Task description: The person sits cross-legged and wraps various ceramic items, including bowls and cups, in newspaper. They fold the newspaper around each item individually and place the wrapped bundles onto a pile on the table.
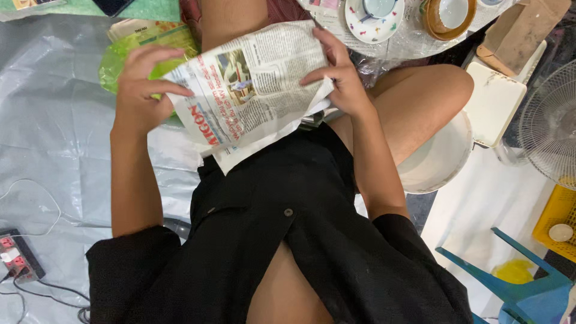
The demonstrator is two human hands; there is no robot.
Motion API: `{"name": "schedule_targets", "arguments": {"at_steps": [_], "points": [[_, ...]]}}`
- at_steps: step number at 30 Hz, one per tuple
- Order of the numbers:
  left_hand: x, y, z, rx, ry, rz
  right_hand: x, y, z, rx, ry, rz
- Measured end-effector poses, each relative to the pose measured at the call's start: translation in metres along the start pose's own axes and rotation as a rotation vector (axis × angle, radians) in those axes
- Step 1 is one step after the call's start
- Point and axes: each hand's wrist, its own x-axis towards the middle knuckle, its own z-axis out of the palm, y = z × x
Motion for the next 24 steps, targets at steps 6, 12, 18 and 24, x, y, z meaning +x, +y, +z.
{"name": "schedule_targets", "arguments": {"at_steps": [6,12,18,24], "points": [[0.002,0.026,-0.008,-0.291,-0.239,-0.115,-0.004,0.019,-0.006,0.09,-0.14,0.356],[0.02,0.024,0.006,-0.153,0.221,-0.348,-0.007,0.042,0.006,0.572,0.03,0.712],[0.054,0.016,0.064,0.419,-0.106,-0.086,0.003,0.059,0.061,0.137,0.137,0.343],[0.054,0.033,0.084,0.375,-0.222,-0.249,0.014,0.005,0.072,0.624,0.293,0.594]]}}
